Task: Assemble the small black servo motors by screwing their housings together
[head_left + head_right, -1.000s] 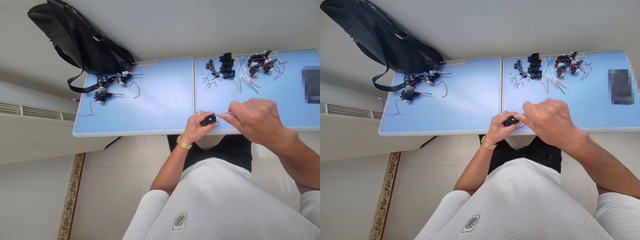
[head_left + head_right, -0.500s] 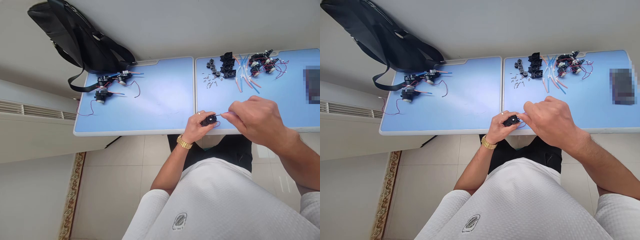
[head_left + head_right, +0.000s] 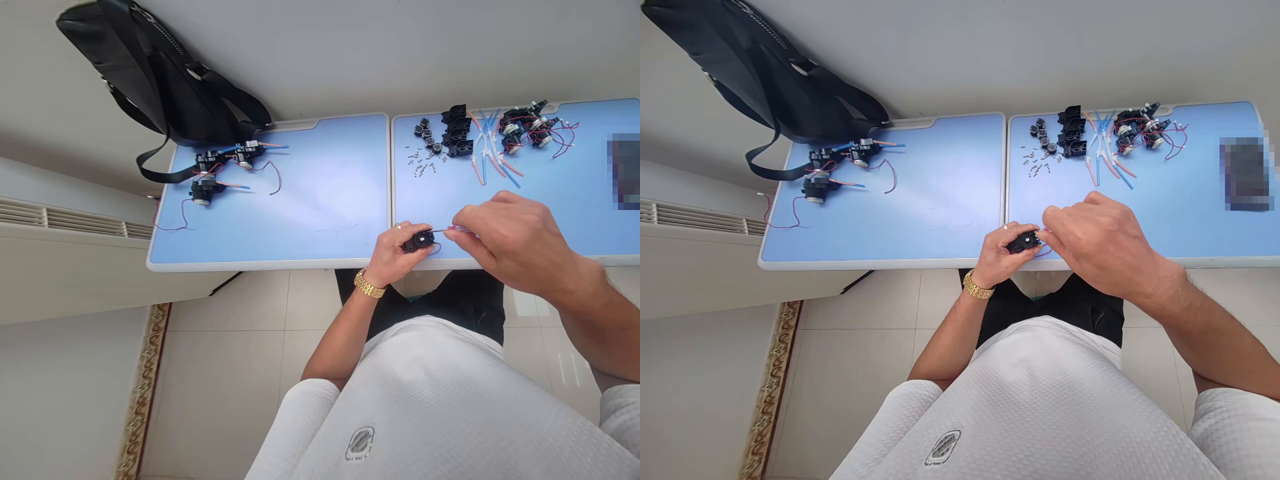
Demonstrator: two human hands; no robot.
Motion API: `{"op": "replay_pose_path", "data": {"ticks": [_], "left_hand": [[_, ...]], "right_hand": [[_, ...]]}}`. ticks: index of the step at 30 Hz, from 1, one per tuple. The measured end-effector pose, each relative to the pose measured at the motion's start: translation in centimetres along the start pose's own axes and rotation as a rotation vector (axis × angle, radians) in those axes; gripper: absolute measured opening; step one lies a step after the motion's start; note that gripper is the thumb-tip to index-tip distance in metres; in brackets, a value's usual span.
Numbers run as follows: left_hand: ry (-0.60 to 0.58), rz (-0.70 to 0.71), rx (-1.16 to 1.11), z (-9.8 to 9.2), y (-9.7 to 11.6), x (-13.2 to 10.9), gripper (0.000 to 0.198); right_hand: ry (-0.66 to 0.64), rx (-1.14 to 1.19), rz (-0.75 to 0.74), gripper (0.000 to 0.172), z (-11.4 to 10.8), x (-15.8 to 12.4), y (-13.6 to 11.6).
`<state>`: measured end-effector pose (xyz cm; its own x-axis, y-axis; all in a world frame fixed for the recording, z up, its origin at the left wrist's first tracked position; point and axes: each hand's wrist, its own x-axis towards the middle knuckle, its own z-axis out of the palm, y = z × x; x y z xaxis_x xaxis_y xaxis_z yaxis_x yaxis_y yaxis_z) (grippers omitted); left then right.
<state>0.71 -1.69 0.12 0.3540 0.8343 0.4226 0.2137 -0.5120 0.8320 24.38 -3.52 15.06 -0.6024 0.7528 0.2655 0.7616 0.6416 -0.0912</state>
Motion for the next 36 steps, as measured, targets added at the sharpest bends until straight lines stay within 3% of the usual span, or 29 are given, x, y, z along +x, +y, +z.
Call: {"op": "replay_pose_path", "data": {"ticks": [4,11,19,26,29,36], "left_hand": [[-0.001,-0.009,0.000,-0.05,0.02,0.01,0.033],[0.004,-0.031,-0.019,-0.07,0.14,0.02,0.034],[-0.001,-0.054,-0.012,-0.09,0.01,-0.09,0.034],[0.000,-0.031,-0.026,-0.09,0.02,-0.09,0.033],[-0.002,-0.026,-0.024,-0.11,0.05,-0.07,0.033],[-0.015,-0.052,-0.003,-0.10,-0.01,-0.13,0.036]], "right_hand": [[-0.007,-0.063,0.090,0.052,0.20,-0.19,0.33],[0.049,0.079,-0.003,0.032,0.30,-0.29,0.19],[0.047,-0.087,0.051,0.053,0.63,-0.41,0.36],[0.081,0.069,-0.037,0.034,0.53,-0.31,-0.20],[0.065,0.078,-0.039,0.040,0.47,-0.25,-0.13],[0.043,-0.091,0.151,0.064,0.85,-0.76,-0.03]]}}
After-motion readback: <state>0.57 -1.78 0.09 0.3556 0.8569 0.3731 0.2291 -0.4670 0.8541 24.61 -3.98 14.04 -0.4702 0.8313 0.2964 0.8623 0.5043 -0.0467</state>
